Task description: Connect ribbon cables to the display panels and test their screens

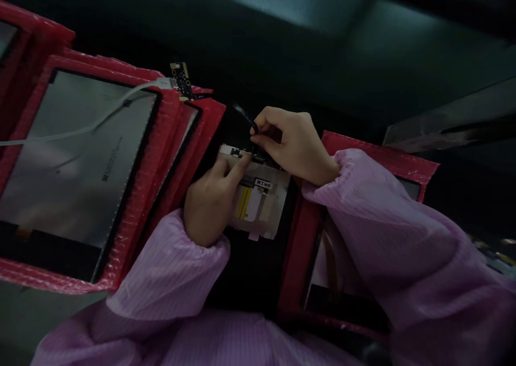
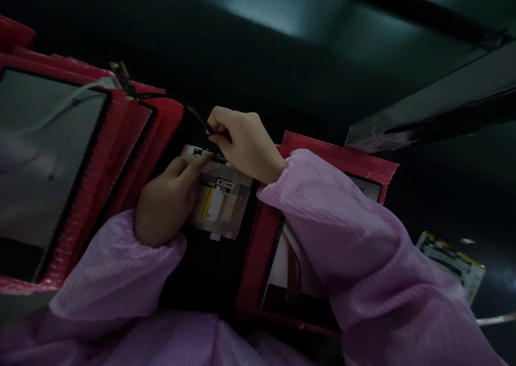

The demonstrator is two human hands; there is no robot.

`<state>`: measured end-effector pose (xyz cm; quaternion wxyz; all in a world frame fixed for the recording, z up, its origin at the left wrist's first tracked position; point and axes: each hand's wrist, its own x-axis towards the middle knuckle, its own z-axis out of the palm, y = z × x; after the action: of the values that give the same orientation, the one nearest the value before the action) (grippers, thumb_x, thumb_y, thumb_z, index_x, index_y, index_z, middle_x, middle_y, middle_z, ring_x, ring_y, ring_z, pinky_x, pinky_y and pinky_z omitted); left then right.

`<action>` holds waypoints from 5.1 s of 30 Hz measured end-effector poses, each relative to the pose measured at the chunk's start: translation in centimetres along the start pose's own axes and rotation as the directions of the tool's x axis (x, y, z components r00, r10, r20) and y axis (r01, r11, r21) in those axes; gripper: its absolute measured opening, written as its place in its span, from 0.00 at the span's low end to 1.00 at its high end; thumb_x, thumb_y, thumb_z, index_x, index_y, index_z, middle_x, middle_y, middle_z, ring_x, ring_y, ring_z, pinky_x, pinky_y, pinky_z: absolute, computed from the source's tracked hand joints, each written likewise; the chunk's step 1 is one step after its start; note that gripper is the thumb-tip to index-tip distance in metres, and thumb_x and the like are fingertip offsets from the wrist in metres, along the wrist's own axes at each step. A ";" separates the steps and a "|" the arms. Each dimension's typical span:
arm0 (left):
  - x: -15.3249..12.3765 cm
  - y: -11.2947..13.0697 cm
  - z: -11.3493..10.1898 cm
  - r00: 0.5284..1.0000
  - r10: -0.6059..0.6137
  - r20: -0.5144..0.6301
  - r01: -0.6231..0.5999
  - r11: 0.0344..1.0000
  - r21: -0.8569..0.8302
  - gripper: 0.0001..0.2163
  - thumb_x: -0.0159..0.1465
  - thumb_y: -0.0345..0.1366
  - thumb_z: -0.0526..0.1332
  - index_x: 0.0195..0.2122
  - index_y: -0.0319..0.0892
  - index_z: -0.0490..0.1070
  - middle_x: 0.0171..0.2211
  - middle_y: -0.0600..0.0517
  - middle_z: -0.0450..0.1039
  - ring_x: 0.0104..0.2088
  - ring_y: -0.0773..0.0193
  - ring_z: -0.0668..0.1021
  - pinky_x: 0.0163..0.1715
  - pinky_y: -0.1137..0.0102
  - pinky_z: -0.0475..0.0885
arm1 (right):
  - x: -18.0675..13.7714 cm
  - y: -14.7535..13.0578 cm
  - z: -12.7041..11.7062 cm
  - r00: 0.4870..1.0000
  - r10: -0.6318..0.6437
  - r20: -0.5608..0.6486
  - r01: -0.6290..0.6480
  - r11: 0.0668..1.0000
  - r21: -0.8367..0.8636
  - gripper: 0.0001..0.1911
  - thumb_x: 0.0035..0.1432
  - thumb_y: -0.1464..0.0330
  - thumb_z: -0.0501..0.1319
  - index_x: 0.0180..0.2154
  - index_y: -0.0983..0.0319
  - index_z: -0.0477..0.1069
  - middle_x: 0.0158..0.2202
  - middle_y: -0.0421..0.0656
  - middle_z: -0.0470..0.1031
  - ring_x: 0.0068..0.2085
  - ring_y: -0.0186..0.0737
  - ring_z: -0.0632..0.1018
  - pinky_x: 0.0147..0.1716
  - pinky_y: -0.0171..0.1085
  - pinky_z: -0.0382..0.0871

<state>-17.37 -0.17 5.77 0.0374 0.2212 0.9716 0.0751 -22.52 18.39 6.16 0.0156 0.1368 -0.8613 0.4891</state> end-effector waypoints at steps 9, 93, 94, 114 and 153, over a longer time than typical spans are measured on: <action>-0.1 -0.2 0.3 0.997 0.076 -0.017 -0.075 0.995 0.070 0.24 0.69 0.28 0.53 0.64 0.52 0.63 0.45 0.49 0.75 0.32 0.64 0.78 0.22 0.73 0.67 | 0.0 0.0 -0.1 1.000 -0.004 0.003 0.004 1.000 -0.002 0.09 0.58 0.79 0.63 0.31 0.60 0.69 0.32 0.38 0.76 0.34 0.37 0.77 0.35 0.38 0.71; -0.5 0.2 1.0 0.961 0.159 -0.224 -0.133 0.983 0.126 0.20 0.71 0.28 0.47 0.60 0.46 0.69 0.29 0.51 0.68 0.24 0.67 0.69 0.20 0.70 0.52 | -0.3 -0.2 -0.6 0.997 -0.077 0.008 0.077 0.995 -0.068 0.14 0.56 0.81 0.62 0.29 0.56 0.64 0.28 0.33 0.72 0.29 0.33 0.74 0.28 0.34 0.69; -0.6 0.2 1.1 0.958 0.167 -0.233 -0.138 0.981 0.133 0.20 0.71 0.28 0.47 0.60 0.45 0.69 0.28 0.51 0.68 0.24 0.66 0.69 0.20 0.70 0.53 | -0.3 -0.2 -0.6 0.997 -0.073 0.008 0.074 0.995 -0.066 0.14 0.56 0.81 0.62 0.29 0.56 0.64 0.28 0.33 0.72 0.29 0.33 0.74 0.28 0.34 0.69; -0.5 0.2 0.9 0.986 0.035 -0.164 -0.041 0.999 -0.035 0.20 0.70 0.29 0.50 0.60 0.50 0.69 0.32 0.52 0.70 0.27 0.68 0.72 0.21 0.73 0.61 | -0.3 -0.2 -1.0 0.998 -0.063 0.031 0.065 0.994 -0.087 0.13 0.57 0.79 0.61 0.30 0.56 0.63 0.29 0.33 0.72 0.29 0.34 0.74 0.30 0.36 0.70; -12.2 7.9 0.8 0.862 0.466 -0.201 -0.506 0.768 -0.391 0.15 0.69 0.29 0.54 0.56 0.37 0.68 0.50 0.43 0.75 0.51 0.57 0.76 0.53 0.60 0.75 | -30.5 -8.6 -5.3 0.672 0.611 -0.417 -0.740 0.574 -0.351 0.15 0.62 0.57 0.54 0.40 0.59 0.73 0.36 0.48 0.78 0.36 0.51 0.78 0.35 0.48 0.69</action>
<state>-2.95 1.67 6.79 0.0197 0.4474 0.8404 0.3053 8.43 25.43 11.22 -0.0310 -0.2768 -0.9317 0.2333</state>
